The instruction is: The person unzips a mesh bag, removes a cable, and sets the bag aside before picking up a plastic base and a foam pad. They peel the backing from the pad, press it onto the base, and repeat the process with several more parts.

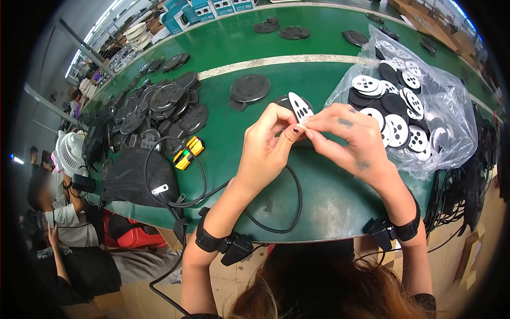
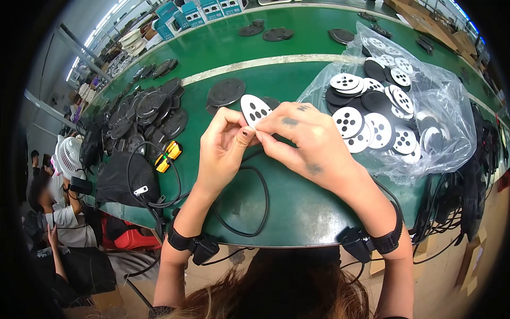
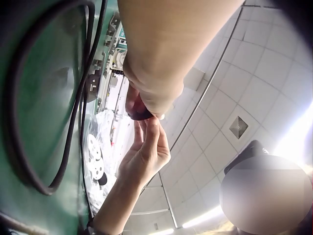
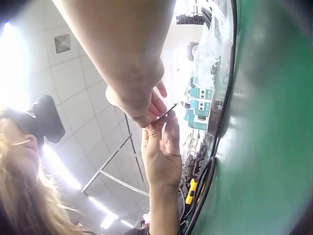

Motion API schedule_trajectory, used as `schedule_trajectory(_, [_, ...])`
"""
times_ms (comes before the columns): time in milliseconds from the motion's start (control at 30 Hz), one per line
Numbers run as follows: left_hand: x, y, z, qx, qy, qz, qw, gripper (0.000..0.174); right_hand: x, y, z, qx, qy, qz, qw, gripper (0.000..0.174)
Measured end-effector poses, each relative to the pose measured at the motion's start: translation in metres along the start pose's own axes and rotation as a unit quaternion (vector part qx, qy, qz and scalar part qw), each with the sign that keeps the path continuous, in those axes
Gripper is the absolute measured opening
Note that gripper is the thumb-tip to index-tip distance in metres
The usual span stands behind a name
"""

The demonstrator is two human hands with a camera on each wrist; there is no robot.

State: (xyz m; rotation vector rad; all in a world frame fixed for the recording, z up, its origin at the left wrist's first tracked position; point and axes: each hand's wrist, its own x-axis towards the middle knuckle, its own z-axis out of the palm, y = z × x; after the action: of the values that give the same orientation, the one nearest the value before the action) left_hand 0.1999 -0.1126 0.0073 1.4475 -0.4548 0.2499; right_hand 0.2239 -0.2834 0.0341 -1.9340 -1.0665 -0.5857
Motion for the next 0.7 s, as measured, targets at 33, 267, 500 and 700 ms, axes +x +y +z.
schedule_trajectory(33, [0.0,-0.001,0.0,0.015,-0.003,0.009,1.0,0.017,0.0,0.0,0.001,-0.006,0.01,-0.015,1.0,0.011])
schedule_trajectory(267, [0.001,0.004,0.003,0.031,-0.012,-0.025,0.999,0.014,-0.001,-0.004,0.002,0.044,0.038,0.056,0.997,0.008])
schedule_trajectory(500, [0.009,0.015,-0.011,-0.043,0.01,-0.055,0.997,0.008,0.009,0.017,-0.024,0.206,0.145,0.286,0.924,0.015])
schedule_trajectory(700, [0.013,0.019,-0.024,-0.073,0.048,-0.053,0.995,0.01,0.01,0.044,-0.053,0.164,0.202,0.286,0.922,0.02])
